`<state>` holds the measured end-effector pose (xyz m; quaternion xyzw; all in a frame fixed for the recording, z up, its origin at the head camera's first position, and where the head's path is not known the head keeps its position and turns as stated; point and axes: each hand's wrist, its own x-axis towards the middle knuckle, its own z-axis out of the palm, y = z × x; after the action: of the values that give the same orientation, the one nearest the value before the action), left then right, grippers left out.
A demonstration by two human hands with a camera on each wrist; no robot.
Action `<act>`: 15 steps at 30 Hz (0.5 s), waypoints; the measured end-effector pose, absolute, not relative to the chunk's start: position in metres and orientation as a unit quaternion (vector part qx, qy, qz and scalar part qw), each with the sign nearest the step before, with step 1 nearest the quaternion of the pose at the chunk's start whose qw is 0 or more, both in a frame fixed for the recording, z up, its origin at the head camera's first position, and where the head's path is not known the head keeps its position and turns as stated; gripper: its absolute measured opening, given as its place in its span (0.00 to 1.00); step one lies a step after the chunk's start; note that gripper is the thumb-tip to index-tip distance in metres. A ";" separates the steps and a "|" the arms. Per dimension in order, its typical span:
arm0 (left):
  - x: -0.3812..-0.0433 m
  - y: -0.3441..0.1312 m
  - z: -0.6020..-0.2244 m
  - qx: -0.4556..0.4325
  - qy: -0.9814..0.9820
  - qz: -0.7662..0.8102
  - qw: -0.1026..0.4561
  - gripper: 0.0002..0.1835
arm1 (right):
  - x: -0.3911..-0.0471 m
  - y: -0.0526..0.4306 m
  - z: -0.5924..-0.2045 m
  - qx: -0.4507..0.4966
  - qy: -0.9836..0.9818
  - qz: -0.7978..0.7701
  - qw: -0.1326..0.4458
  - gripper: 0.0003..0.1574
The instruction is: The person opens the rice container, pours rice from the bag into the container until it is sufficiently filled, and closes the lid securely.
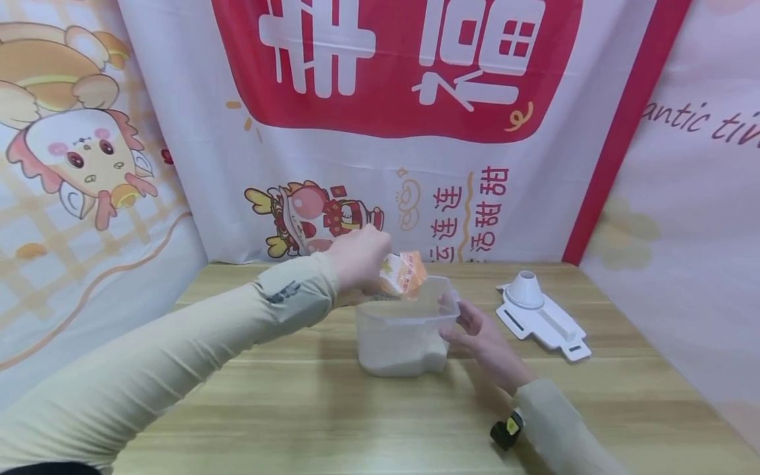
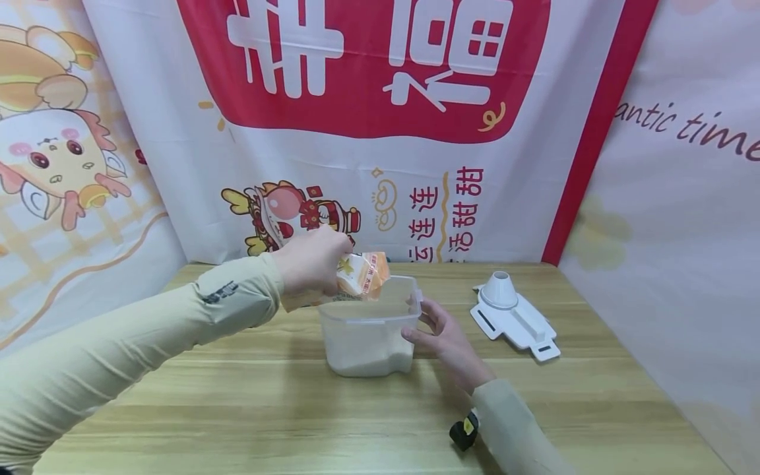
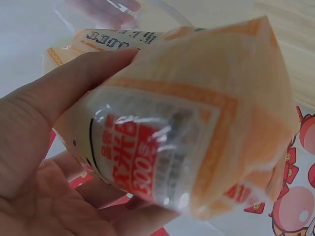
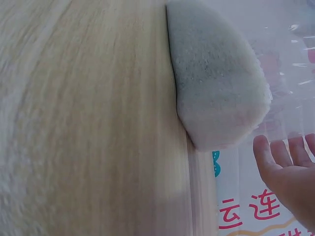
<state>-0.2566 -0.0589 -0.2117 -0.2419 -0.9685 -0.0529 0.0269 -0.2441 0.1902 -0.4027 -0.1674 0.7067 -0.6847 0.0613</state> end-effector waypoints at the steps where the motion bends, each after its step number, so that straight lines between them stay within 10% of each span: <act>1: -0.257 -0.058 -0.212 -0.241 -0.969 -0.043 0.028 0.20 | -0.245 0.190 -0.403 -0.168 0.706 -0.685 0.062 0.51; 15: -0.254 -0.058 -0.222 -0.253 -0.966 -0.016 0.058 0.19 | -0.245 0.190 -0.404 -0.169 0.688 -0.702 0.066 0.49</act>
<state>-0.2543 -0.0581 -0.2217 -0.2527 -0.9657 -0.0155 0.0583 -0.2448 0.1898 -0.4043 -0.1688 0.6883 -0.7024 0.0660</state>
